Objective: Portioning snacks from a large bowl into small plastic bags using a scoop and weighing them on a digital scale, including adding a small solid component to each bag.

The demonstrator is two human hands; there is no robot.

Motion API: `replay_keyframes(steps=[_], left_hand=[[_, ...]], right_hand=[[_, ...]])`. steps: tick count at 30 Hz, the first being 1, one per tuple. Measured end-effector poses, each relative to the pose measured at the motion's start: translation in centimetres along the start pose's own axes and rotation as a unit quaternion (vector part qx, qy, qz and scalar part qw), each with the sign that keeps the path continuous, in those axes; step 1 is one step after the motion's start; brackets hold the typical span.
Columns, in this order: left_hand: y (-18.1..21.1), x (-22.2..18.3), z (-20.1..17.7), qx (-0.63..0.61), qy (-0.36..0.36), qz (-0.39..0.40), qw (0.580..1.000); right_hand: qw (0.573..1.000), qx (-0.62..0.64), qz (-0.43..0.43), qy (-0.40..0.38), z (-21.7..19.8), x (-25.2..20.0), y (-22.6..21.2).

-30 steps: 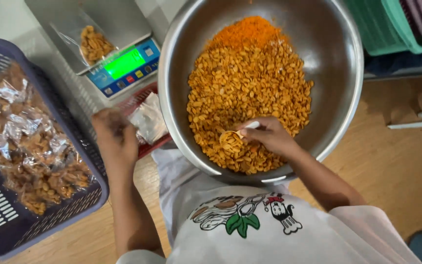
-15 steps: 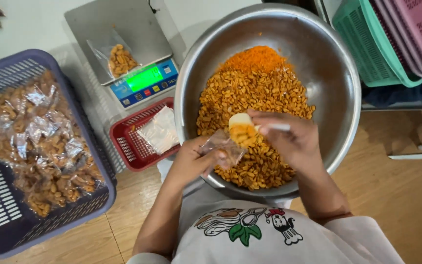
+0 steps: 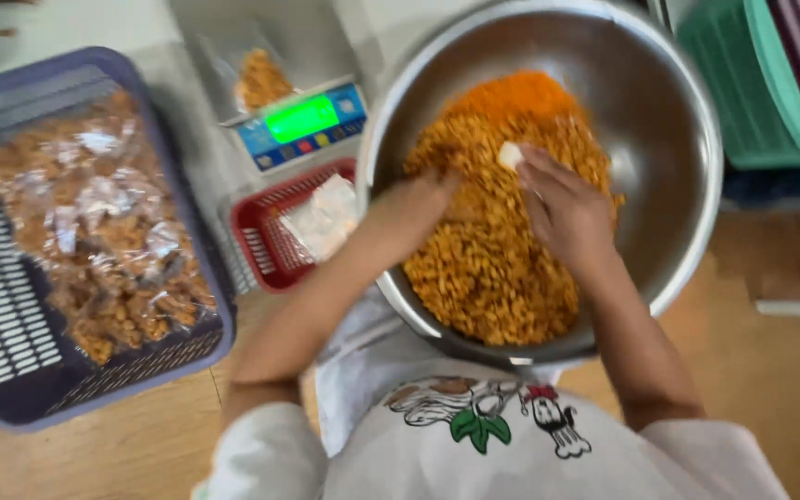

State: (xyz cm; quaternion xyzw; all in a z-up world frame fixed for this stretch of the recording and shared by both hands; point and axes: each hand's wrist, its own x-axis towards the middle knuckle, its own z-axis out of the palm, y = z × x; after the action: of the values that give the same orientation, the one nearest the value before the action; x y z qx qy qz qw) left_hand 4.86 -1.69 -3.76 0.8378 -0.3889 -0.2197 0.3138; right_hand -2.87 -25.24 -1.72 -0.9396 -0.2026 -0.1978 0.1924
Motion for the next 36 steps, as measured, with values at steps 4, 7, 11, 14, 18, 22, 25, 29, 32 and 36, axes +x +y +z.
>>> replay_keyframes(steps=[4,7,11,14,18,22,25,29,32,36], left_hand=[[-1.5,2.8,1.5,0.202,-0.031,-0.073,0.976],[2.0,0.3,-3.3,0.230,-0.032,-0.081,0.969],[-0.1,-2.1,-4.0,0.163,0.087,-0.012,0.983],[2.3,-5.8,-5.9,-0.167,0.123,0.007,0.978],[2.2,-7.8,-2.8,-0.395,0.183,-0.014,0.900],[1.4,-7.6,0.4,-0.480,0.129,-0.012,0.867],[1.2,-7.7,2.0,-0.547,0.084,-0.016,0.833],[2.3,-7.2,2.2,-0.572,0.057,-0.025,0.818],[2.9,-6.7,2.8,-0.554,0.109,-0.016,0.825],[0.7,-5.3,1.8,-0.414,0.102,0.042,0.904]], right_hand=[[0.988,-0.030,0.058,-0.140,5.1,-6.3,0.6],[0.953,0.143,0.154,-0.220,3.7,-6.2,-3.6],[0.812,0.390,0.370,-0.226,4.7,-8.7,-2.7],[0.766,0.461,0.413,-0.175,4.6,-8.1,-2.7],[0.765,0.473,0.420,-0.119,0.6,-4.3,-4.1],[0.763,0.493,0.417,-0.023,0.1,-3.5,-3.3],[0.752,0.526,0.396,0.035,-2.6,-1.1,-4.7],[0.825,0.453,0.335,0.052,-6.5,1.5,-6.3],[0.938,0.331,0.087,0.049,-6.0,1.4,-6.5],[0.973,0.190,-0.124,0.035,-4.3,1.0,-6.7]])
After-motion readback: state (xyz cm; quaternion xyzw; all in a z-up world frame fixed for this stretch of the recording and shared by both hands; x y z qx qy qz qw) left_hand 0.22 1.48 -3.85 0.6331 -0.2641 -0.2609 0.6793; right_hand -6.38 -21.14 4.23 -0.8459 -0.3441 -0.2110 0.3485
